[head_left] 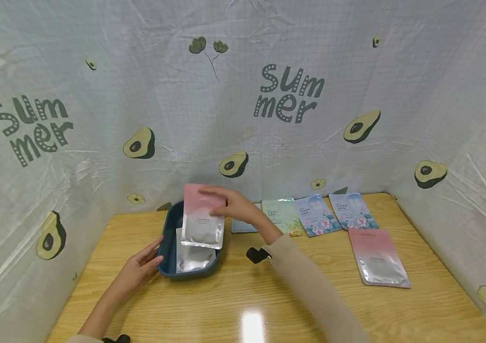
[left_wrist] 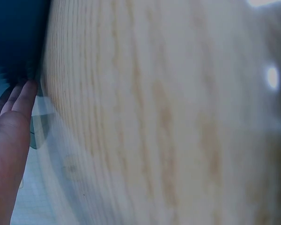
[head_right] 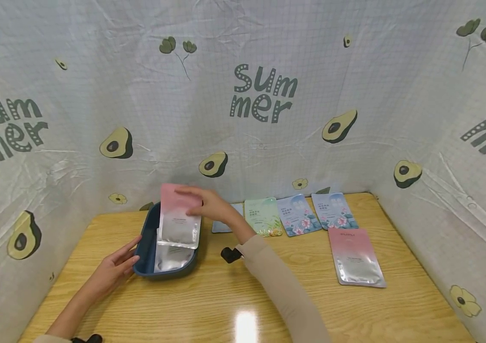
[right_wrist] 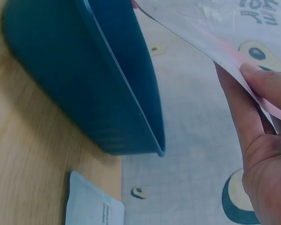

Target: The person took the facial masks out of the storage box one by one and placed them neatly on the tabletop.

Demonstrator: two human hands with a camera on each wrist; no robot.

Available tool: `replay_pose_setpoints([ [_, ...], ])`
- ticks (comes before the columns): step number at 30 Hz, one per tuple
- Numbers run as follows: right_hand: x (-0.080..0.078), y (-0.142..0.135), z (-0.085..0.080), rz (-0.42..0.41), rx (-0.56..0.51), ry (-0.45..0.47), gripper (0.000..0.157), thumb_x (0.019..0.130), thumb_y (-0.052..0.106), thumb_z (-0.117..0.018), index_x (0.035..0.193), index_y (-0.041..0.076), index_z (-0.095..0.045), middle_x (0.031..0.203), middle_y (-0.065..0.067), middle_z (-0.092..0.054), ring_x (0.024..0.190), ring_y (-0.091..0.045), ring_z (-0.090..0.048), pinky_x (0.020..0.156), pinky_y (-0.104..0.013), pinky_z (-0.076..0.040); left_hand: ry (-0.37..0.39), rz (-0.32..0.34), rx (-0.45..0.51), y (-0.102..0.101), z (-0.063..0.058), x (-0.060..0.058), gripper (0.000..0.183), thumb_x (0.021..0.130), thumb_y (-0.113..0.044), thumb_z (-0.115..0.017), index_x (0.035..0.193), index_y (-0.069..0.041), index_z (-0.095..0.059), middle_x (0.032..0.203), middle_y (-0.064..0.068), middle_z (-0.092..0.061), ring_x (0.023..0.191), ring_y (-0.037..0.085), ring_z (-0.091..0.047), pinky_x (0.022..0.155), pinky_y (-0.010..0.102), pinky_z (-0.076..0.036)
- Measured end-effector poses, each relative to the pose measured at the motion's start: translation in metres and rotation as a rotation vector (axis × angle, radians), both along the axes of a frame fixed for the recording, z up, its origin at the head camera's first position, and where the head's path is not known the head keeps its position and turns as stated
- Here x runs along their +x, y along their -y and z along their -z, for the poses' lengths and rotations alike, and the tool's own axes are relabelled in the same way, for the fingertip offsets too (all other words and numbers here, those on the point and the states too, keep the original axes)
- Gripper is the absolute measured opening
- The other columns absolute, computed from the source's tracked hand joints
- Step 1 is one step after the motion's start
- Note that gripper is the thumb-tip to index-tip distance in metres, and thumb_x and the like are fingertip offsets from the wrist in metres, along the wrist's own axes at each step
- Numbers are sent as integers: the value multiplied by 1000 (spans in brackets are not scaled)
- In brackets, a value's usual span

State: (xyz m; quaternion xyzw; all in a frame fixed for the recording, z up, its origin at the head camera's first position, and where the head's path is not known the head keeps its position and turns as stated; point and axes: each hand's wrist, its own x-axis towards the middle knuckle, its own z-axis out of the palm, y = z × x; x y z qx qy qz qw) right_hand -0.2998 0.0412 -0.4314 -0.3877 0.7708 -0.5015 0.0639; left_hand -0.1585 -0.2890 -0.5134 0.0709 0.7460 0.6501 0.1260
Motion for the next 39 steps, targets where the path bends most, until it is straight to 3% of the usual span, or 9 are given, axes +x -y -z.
replay_pose_setpoints([
  [4, 1, -11, 1, 4, -26, 1, 62, 91, 18, -79, 148, 24, -56, 153, 11, -50, 139, -11, -45, 106, -32, -45, -7, 1, -8, -1, 0, -1, 68, 107, -18, -55, 162, -5, -18, 167, 25, -10, 148, 42, -13, 98, 13, -44],
  [7, 1, -20, 3, 12, -47, 8, 62, 90, 17, -80, 147, 24, -56, 153, 10, -50, 133, -12, -49, 100, -31, -48, -11, -3, -16, -1, 0, -2, 68, 107, -19, -55, 162, -6, -20, 166, 25, -11, 147, 20, -28, 98, 13, -44],
  [11, 4, -29, 3, 32, -66, 16, 62, 90, 17, -80, 147, 26, -57, 152, 10, -51, 126, -13, -53, 94, -31, -51, -17, 3, -4, -1, -1, -1, 68, 107, -19, -55, 162, -6, -19, 166, 28, -10, 128, -12, -40, 98, 14, -45],
  [13, 5, -34, 3, 45, -61, 15, 61, 90, 18, -79, 147, 27, -57, 151, 11, -51, 124, -13, -55, 93, -31, -51, -18, 7, 5, 0, 0, -1, 68, 107, -19, -55, 162, -5, -18, 166, 28, -9, 123, -17, -41, 98, 13, -45],
  [21, 8, -52, 2, 82, -42, 21, 61, 91, 17, -79, 147, 28, -57, 153, 8, -49, 117, -18, -57, 90, -33, -52, -28, -5, 2, 1, 2, -1, 67, 107, -19, -55, 162, -6, -20, 166, 27, -11, 124, -16, -42, 97, 14, -46],
  [31, 9, -74, 7, 101, -44, -4, 62, 91, 16, -78, 148, 24, -55, 155, 3, -48, 135, -20, -48, 101, -38, -49, -35, -8, -19, 1, 4, 0, 67, 106, -21, -56, 162, -8, -21, 166, 25, -13, 127, -12, -40, 98, 14, -45],
  [35, 11, -83, 12, 105, -21, -11, 62, 91, 16, -78, 148, 25, -55, 155, 4, -48, 140, -19, -44, 106, -41, -46, -34, -2, -10, 0, 4, 1, 67, 106, -20, -56, 162, -6, -20, 165, 28, -12, 124, -15, -41, 97, 14, -45],
  [39, 15, -95, 17, 140, 10, 29, 61, 92, 19, -78, 147, 33, -55, 154, 9, -47, 135, -18, -48, 103, -41, -48, -29, -2, -17, 1, 5, 2, 68, 107, -20, -55, 162, -6, -19, 165, 29, -11, 123, -16, -41, 97, 14, -45],
])
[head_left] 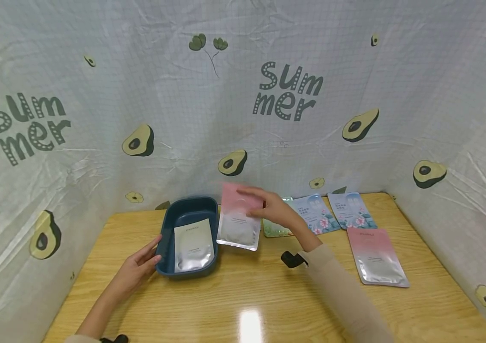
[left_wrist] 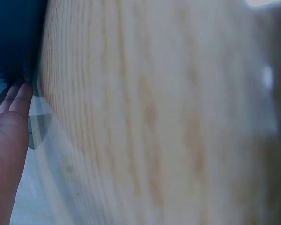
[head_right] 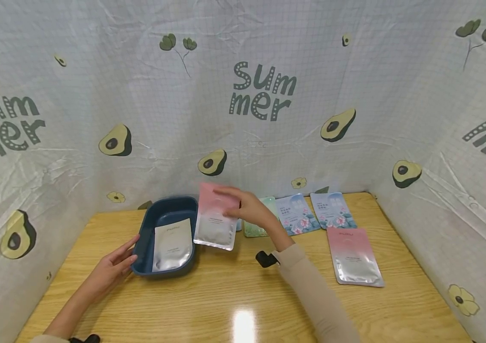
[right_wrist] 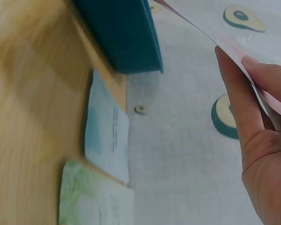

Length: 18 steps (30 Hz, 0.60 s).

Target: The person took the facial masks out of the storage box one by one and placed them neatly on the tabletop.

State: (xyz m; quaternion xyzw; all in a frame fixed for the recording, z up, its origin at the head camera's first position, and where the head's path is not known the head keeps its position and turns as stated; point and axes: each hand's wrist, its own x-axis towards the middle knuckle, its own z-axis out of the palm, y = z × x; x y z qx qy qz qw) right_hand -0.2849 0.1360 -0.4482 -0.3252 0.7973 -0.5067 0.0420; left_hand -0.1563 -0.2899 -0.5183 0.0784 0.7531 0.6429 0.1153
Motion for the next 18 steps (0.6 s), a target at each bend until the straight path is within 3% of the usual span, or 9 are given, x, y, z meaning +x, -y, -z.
replay_pose_setpoints([
  [6, 5, -16, 2, 25, -5, 46, 61, 93, 20, -77, 147, 37, -54, 155, 9, -46, 122, -23, -55, 91, -39, -52, 15, -29, -32, 3, 0, 0, 68, 106, -23, -57, 163, -11, -22, 167, 23, -13, 132, -5, -39, 97, 13, -45],
  [10, 10, -30, 6, 20, -18, 56, 62, 93, 19, -77, 148, 35, -54, 157, 8, -44, 129, -23, -51, 94, -41, -51, 21, -21, -37, 3, 0, 1, 68, 106, -24, -56, 163, -11, -21, 167, 23, -13, 136, -1, -38, 97, 14, -45],
  [16, 19, -53, 13, 34, 24, 40, 62, 93, 21, -77, 149, 32, -53, 158, 5, -44, 137, -24, -47, 101, -44, -48, 29, -20, -36, 3, 1, 1, 69, 106, -24, -57, 163, -11, -21, 168, 21, -10, 150, 41, -16, 96, 12, -44],
  [18, 23, -61, 17, 38, 37, 47, 62, 93, 21, -76, 149, 32, -52, 158, 4, -44, 138, -25, -45, 102, -44, -47, 30, -20, -32, 3, 2, 1, 69, 106, -24, -57, 163, -11, -21, 168, 20, -9, 150, 45, -13, 96, 11, -44],
])
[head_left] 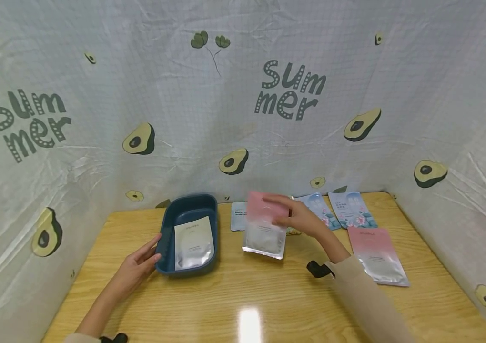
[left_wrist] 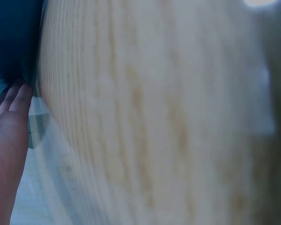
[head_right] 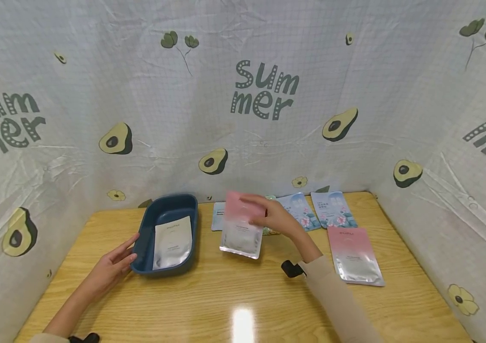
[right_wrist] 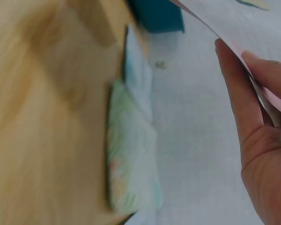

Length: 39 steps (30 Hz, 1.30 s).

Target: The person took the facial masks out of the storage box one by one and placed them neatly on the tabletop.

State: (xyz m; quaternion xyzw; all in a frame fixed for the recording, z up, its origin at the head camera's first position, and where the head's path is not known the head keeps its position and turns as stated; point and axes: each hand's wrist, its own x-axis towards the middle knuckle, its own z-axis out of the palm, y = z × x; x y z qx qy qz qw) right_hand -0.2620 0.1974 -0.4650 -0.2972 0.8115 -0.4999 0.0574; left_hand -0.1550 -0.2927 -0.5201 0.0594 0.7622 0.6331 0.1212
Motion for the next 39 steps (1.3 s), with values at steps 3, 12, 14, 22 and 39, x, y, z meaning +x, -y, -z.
replay_pose_setpoints([
  [3, 5, -14, 6, 16, 21, 26, 62, 93, 21, -76, 149, 35, -52, 157, 5, -45, 133, -24, -48, 98, -43, -49, -4, 4, 9, 0, 0, -1, 69, 106, -24, -57, 163, -11, -21, 168, 21, -11, 150, 34, -22, 96, 12, -44],
  [12, 20, -54, 12, 33, 45, 59, 64, 92, 21, -78, 150, 29, -51, 156, 0, -46, 132, -24, -44, 91, -32, -51, -30, -3, -15, 1, -2, 2, 66, 107, -22, -55, 162, -10, -22, 167, 24, -14, 150, 33, -25, 96, 11, -43],
  [14, 24, -63, 13, 43, 29, 90, 65, 92, 21, -78, 151, 29, -51, 157, 1, -44, 132, -23, -44, 89, -31, -54, -48, -11, -33, 0, -3, 2, 65, 106, -22, -56, 162, -9, -24, 167, 23, -14, 150, 45, -17, 95, 10, -43],
  [22, 47, -110, 29, 30, 46, 177, 65, 94, 19, -75, 153, 27, -48, 161, -6, -38, 129, -14, -48, 86, -34, -58, -92, -4, -115, -3, -1, 0, 65, 106, -25, -57, 162, -13, -27, 165, 24, -21, 146, 46, -25, 96, 11, -42],
  [39, 48, -155, 29, -138, 343, 73, 52, 97, 9, -67, 147, 15, -55, 154, -19, -45, 135, 1, -37, 98, -18, -43, -99, -5, -104, 1, -2, -2, 64, 106, -23, -58, 161, -12, -28, 161, 28, -29, 143, 37, -35, 97, 14, -45],
])
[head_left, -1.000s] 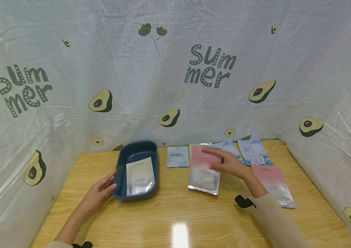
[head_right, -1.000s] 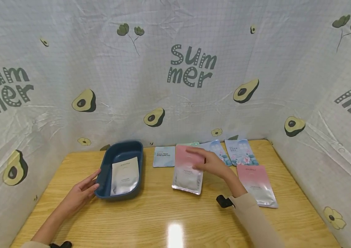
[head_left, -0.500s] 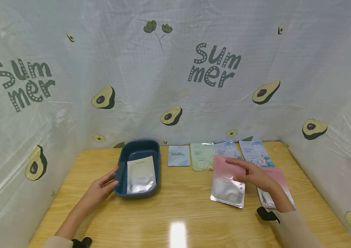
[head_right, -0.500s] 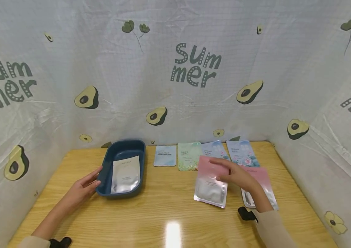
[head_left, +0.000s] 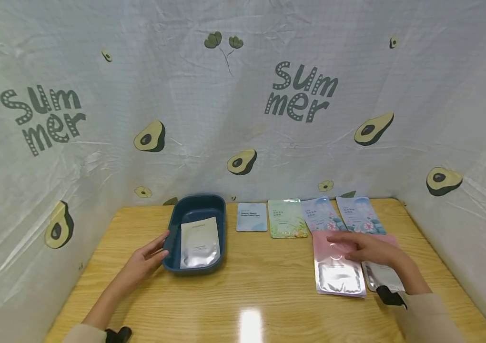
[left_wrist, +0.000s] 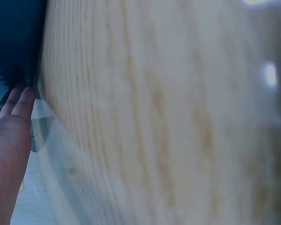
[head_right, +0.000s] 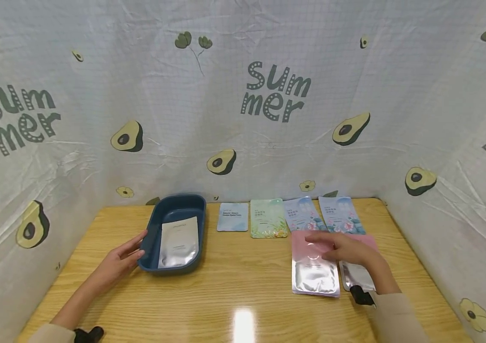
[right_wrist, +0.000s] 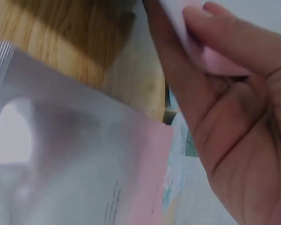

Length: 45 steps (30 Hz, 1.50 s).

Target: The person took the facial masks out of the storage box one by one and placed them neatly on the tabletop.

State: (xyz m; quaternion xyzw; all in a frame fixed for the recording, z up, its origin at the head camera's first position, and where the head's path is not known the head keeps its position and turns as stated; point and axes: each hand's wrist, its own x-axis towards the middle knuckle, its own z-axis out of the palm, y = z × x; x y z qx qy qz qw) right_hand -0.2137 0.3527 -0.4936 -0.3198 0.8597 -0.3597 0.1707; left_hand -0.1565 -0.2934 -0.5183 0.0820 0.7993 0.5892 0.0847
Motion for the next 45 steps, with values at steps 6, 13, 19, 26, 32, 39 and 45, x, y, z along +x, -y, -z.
replay_pose_setpoints([
  [6, -2, -2, -5, 35, 123, -119, 52, 91, -8, -63, 141, 2, -58, 146, -25, -52, 126, -32, -52, 86, -24, -48, 10, -9, -6, -3, 0, -1, 65, 105, -26, -59, 161, -14, -29, 162, 26, -29, 145, 43, -31, 97, 14, -44],
  [13, 1, 2, 1, 62, 192, -322, 44, 87, -14, -65, 131, -7, -64, 134, -29, -58, 113, -41, -58, 75, -29, -50, 23, 2, 4, -3, 0, -1, 66, 105, -25, -58, 162, -14, -27, 163, 26, -25, 146, 44, -29, 97, 14, -44],
  [19, 5, 8, 4, 114, 251, -398, 41, 86, -12, -69, 126, -5, -68, 128, -28, -60, 107, -40, -62, 76, -38, -55, 36, 8, 33, -3, 0, -2, 67, 105, -24, -58, 162, -13, -26, 163, 27, -24, 146, 45, -28, 97, 14, -45],
  [26, 7, 16, 8, 152, 265, -502, 37, 84, -16, -71, 116, 3, -72, 128, -33, -55, 94, -37, -65, 68, -35, -56, 24, 12, 22, -3, 1, -2, 66, 105, -24, -58, 162, -12, -26, 162, 28, -26, 144, 45, -31, 97, 14, -45],
  [32, 6, 20, 10, 175, 251, -547, 39, 80, -21, -72, 111, 2, -75, 129, -35, -54, 98, -43, -65, 68, -39, -56, 22, 6, 8, -2, 1, -1, 65, 105, -23, -58, 161, -10, -27, 161, 29, -27, 144, 45, -31, 96, 13, -44],
  [39, 0, 20, 12, 152, 262, -477, 42, 79, -25, -65, 112, -2, -76, 126, -34, -55, 95, -40, -66, 67, -35, -54, 10, 4, -9, -1, 0, 0, 66, 105, -25, -58, 161, -11, -28, 161, 28, -28, 144, 44, -30, 96, 11, -43],
  [45, -3, 26, 8, 162, 316, -522, 32, 81, -12, -76, 108, 4, -77, 125, -32, -58, 108, -49, -60, 86, -59, -52, 18, -6, -33, 0, -2, 0, 66, 105, -26, -59, 161, -12, -29, 161, 27, -30, 141, 31, -39, 96, 13, -44],
])
